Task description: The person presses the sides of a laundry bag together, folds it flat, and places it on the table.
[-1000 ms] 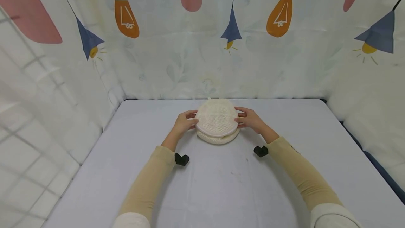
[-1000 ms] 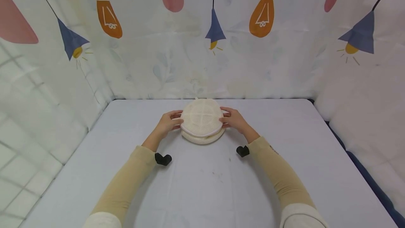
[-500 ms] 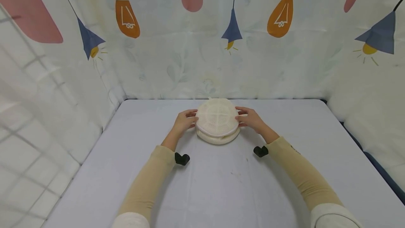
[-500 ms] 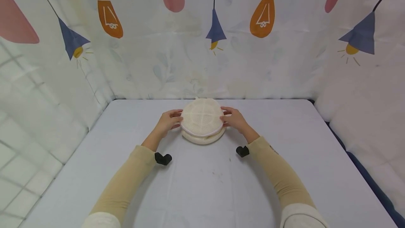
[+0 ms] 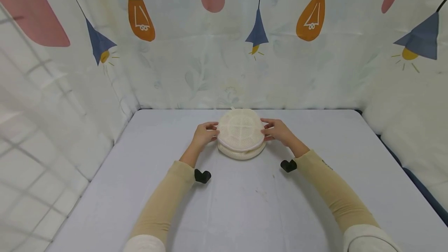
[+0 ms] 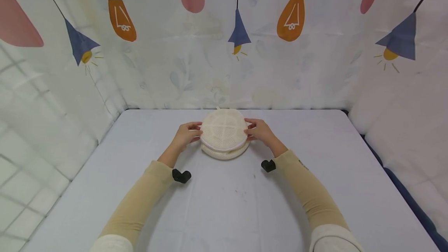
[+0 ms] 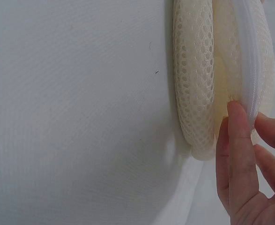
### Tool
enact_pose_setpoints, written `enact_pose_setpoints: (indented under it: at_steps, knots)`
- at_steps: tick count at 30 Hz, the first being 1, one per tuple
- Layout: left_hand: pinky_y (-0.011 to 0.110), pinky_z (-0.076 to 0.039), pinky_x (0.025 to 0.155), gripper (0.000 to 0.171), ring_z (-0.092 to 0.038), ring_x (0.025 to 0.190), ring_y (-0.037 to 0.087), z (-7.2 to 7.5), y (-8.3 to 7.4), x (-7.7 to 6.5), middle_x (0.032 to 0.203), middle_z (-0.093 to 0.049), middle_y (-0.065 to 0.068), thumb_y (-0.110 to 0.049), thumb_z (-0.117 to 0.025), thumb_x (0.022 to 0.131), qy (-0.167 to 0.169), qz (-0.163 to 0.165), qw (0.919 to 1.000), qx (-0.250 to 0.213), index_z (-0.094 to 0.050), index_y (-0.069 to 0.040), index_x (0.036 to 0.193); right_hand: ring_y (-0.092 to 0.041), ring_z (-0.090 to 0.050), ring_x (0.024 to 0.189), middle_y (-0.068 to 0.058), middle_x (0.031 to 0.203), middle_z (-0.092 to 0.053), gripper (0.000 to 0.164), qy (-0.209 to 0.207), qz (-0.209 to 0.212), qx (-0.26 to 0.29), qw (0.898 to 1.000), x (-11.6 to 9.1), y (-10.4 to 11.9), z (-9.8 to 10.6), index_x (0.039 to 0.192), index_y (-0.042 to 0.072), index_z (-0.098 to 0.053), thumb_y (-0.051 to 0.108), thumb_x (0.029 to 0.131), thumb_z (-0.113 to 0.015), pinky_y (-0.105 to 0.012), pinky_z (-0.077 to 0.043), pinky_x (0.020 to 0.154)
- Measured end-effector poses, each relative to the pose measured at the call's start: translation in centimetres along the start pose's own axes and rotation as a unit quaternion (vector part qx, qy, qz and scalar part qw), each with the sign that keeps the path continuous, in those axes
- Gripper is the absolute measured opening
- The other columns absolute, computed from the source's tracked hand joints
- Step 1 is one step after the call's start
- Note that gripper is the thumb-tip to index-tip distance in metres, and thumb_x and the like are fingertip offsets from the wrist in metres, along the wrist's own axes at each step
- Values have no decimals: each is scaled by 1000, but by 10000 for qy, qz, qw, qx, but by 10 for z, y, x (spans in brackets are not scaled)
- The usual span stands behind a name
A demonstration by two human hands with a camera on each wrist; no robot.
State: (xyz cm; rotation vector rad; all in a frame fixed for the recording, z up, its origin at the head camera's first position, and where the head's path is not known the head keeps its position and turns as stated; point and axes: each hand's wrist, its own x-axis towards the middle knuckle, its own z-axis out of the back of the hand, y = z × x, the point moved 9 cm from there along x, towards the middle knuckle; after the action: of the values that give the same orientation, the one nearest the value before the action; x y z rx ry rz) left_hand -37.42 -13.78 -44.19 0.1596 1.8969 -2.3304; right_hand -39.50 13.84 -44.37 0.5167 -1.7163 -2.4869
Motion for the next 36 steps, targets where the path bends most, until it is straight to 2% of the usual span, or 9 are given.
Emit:
enact_pose_setpoints:
  at_steps: [6,17,24,31,36]
  knots:
    - [37,-57,92,43,-60,96,20,-2,0,-1,118,-58,16,4,-65,96,59,-26,10000,11,-61,2,139,-17,-65,81,-23,130,-47,63,23,-135,46,9999,1,-3,-1,158,3,-38,-1,100,-63,-32,-61,80]
    - [33,-58,87,43,-58,90,16,-3,5,1,110,-57,11,6,-64,96,82,58,9999,13,-60,3,139,-18,-64,85,-24,133,-47,63,117,-192,-89,9997,3,-3,-3,158,2,-38,0,100,-63,-34,-60,84]
    - [31,-58,85,43,-58,88,15,-3,6,2,111,-57,13,6,-64,97,79,129,9999,-15,-59,4,139,-16,-65,81,-19,121,-52,63,110,-249,-192,9994,10,-7,0,157,2,-39,0,100,-65,-30,-61,79]
    - [27,-58,78,45,-57,85,13,-4,6,1,108,-56,11,6,-65,96,72,194,9998,-33,-59,2,140,-16,-63,83,-17,119,-51,63,84,-312,-225,9992,11,-8,-1,156,2,-40,-1,99,-66,-31,-60,81]
    - [28,-58,79,45,-58,84,14,-4,7,2,107,-56,11,6,-65,96,81,163,9998,11,-59,1,141,-16,-61,82,-16,116,-50,62,71,-298,-187,9994,10,-7,-1,156,1,-41,-3,99,-65,-30,-60,80]
